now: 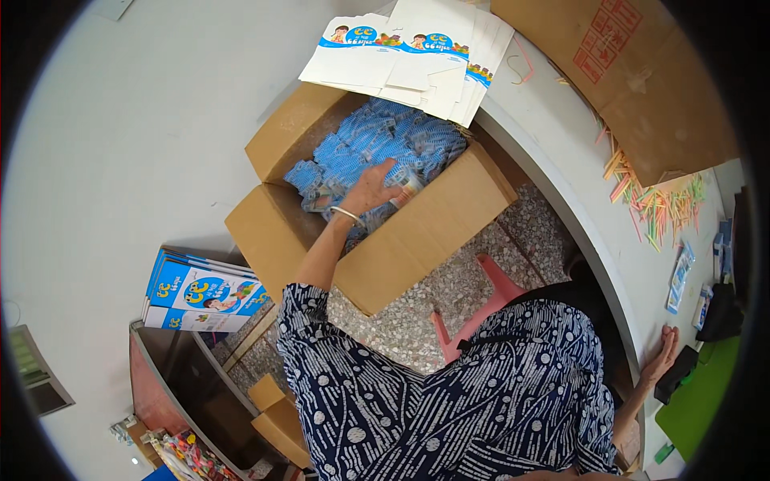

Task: Packing colorful straws into small plastic bags and then placing the packages into a cardboard box.

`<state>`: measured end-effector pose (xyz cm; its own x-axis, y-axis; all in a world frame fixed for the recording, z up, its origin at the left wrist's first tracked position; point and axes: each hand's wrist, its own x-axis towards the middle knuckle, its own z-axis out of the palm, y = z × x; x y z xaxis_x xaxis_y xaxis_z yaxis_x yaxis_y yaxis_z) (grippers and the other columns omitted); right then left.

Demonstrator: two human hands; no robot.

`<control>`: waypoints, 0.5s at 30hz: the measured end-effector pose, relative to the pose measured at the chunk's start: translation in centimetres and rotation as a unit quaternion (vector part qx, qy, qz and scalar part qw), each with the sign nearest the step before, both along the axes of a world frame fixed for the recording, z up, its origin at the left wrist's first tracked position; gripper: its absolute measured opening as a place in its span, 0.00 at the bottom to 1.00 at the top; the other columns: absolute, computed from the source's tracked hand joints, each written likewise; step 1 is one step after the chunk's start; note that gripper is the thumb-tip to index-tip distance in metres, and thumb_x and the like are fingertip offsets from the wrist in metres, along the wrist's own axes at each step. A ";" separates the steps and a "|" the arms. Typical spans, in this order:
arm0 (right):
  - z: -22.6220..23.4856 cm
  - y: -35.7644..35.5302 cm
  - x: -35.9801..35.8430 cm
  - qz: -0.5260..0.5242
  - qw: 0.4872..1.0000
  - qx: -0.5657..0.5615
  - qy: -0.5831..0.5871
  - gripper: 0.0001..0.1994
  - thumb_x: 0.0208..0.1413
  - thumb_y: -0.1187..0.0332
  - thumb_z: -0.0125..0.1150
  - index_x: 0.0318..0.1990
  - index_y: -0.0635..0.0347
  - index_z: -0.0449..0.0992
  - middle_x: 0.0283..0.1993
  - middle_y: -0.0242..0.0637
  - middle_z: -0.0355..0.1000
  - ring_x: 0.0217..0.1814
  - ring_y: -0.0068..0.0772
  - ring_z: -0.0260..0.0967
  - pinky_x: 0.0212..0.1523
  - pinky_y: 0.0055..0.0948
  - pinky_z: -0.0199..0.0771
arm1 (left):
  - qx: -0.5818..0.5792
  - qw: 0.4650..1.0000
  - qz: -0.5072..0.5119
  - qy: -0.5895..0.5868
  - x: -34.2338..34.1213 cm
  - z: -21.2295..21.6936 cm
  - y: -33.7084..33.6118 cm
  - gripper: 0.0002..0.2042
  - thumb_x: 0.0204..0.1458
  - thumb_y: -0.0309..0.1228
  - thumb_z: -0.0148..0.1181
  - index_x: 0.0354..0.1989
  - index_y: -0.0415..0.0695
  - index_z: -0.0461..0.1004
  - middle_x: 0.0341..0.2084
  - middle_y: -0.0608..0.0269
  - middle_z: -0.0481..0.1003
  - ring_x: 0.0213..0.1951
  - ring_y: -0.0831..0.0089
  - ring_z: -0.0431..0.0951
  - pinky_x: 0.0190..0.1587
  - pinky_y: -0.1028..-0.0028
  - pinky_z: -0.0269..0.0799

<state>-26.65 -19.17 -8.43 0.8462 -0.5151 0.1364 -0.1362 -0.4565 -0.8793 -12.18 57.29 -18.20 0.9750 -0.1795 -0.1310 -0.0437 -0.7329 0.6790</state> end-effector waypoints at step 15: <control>-1.0 0.2 -0.3 0.033 0.999 -0.029 -0.021 0.18 0.61 0.66 0.47 0.52 0.71 0.69 0.50 0.40 0.70 0.56 0.31 0.64 0.61 0.28 0.56 | 0.172 0.972 -0.142 0.080 1.5 -1.7 -4.2 0.25 0.51 0.34 0.50 0.54 0.34 0.53 0.46 0.33 0.66 0.45 0.39 0.70 0.44 0.55 0.69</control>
